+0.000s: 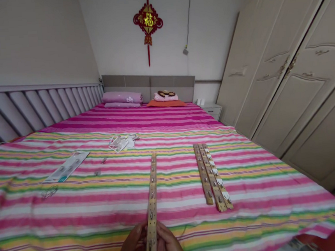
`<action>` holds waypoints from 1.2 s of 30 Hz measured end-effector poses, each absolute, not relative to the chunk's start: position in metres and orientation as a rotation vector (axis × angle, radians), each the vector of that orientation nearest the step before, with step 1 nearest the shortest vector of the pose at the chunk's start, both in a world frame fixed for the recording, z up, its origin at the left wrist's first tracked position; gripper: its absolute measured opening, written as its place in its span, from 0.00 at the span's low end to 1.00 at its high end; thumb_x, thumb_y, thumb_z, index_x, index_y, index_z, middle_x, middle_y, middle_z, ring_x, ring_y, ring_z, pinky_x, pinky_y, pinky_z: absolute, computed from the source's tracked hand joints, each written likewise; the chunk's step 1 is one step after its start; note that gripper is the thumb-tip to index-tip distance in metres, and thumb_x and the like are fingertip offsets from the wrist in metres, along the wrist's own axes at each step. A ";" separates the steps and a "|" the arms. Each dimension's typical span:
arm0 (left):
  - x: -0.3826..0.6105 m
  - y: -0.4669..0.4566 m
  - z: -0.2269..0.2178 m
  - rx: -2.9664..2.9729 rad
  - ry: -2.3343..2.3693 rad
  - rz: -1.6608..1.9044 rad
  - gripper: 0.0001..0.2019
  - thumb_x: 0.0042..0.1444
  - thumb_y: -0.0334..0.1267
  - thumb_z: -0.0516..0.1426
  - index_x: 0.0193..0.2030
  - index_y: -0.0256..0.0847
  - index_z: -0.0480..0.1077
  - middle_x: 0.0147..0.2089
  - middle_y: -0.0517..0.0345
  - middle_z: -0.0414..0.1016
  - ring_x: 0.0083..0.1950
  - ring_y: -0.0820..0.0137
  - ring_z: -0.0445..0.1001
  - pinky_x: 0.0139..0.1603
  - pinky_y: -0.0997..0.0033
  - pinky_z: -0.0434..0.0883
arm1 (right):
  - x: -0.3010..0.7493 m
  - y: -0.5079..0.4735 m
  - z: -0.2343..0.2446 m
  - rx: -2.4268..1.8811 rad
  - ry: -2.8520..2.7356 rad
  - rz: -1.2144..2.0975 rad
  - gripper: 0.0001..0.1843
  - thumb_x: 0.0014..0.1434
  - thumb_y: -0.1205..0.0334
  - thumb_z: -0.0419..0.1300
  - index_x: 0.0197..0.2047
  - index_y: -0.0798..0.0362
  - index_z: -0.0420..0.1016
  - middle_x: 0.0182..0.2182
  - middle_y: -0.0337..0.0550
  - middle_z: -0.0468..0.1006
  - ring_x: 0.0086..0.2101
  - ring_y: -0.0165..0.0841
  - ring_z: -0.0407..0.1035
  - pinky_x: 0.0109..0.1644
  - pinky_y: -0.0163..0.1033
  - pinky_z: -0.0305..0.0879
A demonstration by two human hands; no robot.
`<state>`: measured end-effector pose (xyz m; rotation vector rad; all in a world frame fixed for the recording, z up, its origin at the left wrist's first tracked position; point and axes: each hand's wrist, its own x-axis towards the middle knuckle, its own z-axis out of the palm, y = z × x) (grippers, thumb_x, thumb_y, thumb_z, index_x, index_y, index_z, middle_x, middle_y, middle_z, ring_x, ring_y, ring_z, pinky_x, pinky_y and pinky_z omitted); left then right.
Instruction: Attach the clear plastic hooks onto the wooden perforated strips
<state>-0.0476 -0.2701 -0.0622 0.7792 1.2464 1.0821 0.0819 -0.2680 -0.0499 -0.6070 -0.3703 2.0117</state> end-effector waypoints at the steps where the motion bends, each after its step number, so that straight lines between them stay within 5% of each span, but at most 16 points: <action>1: -0.046 -0.269 -0.062 0.774 1.212 1.089 0.34 0.35 0.65 0.59 0.44 0.41 0.74 0.43 0.46 0.76 0.45 0.56 0.74 0.41 0.61 0.72 | 0.083 -0.265 -0.050 -0.622 -0.369 2.006 0.14 0.45 0.58 0.69 0.35 0.55 0.78 0.28 0.46 0.80 0.31 0.39 0.75 0.37 0.41 0.69; 12: -0.040 -0.243 -0.059 0.764 1.116 1.067 0.36 0.40 0.66 0.56 0.50 0.40 0.71 0.54 0.43 0.71 0.53 0.55 0.70 0.43 0.61 0.71 | 0.078 -0.243 -0.053 -0.727 -0.426 1.842 0.18 0.46 0.52 0.69 0.33 0.59 0.77 0.26 0.47 0.79 0.26 0.35 0.74 0.31 0.38 0.69; 19: -0.069 -0.262 -0.048 0.842 1.332 0.941 0.32 0.35 0.66 0.59 0.43 0.45 0.75 0.48 0.47 0.76 0.46 0.55 0.75 0.45 0.56 0.71 | 0.121 -0.264 -0.076 -1.105 -0.666 1.617 0.24 0.37 0.47 0.72 0.32 0.57 0.78 0.25 0.46 0.79 0.21 0.31 0.69 0.21 0.31 0.58; 24: -0.104 -0.269 0.008 1.215 1.339 0.833 0.21 0.39 0.54 0.63 0.38 0.46 0.78 0.40 0.51 0.79 0.46 0.56 0.74 0.49 0.59 0.70 | 0.156 -0.282 -0.036 -1.087 -0.976 1.200 0.25 0.47 0.46 0.66 0.44 0.52 0.77 0.25 0.43 0.76 0.24 0.33 0.67 0.29 0.37 0.63; 29: -0.107 -0.270 0.080 1.349 1.401 1.141 0.38 0.30 0.46 0.68 0.54 0.49 0.69 0.38 0.53 0.77 0.39 0.59 0.74 0.43 0.61 0.72 | 0.165 -0.290 0.052 -1.032 -1.176 0.734 0.35 0.55 0.56 0.62 0.64 0.51 0.58 0.30 0.44 0.76 0.28 0.34 0.68 0.34 0.39 0.65; 33: -0.090 -0.268 0.110 1.420 1.477 1.590 0.57 0.27 0.43 0.70 0.67 0.47 0.49 0.28 0.61 0.73 0.30 0.65 0.71 0.38 0.63 0.72 | 0.160 -0.285 0.091 -0.940 -1.279 0.468 0.43 0.58 0.65 0.58 0.69 0.49 0.37 0.27 0.38 0.73 0.26 0.32 0.66 0.35 0.39 0.64; 36: -0.081 -0.261 0.103 1.381 1.537 1.616 0.58 0.30 0.46 0.68 0.69 0.42 0.44 0.20 0.68 0.67 0.22 0.70 0.65 0.31 0.67 0.69 | 0.157 -0.273 0.087 -1.005 -1.330 0.508 0.45 0.58 0.66 0.57 0.69 0.51 0.31 0.21 0.31 0.66 0.21 0.29 0.61 0.28 0.35 0.61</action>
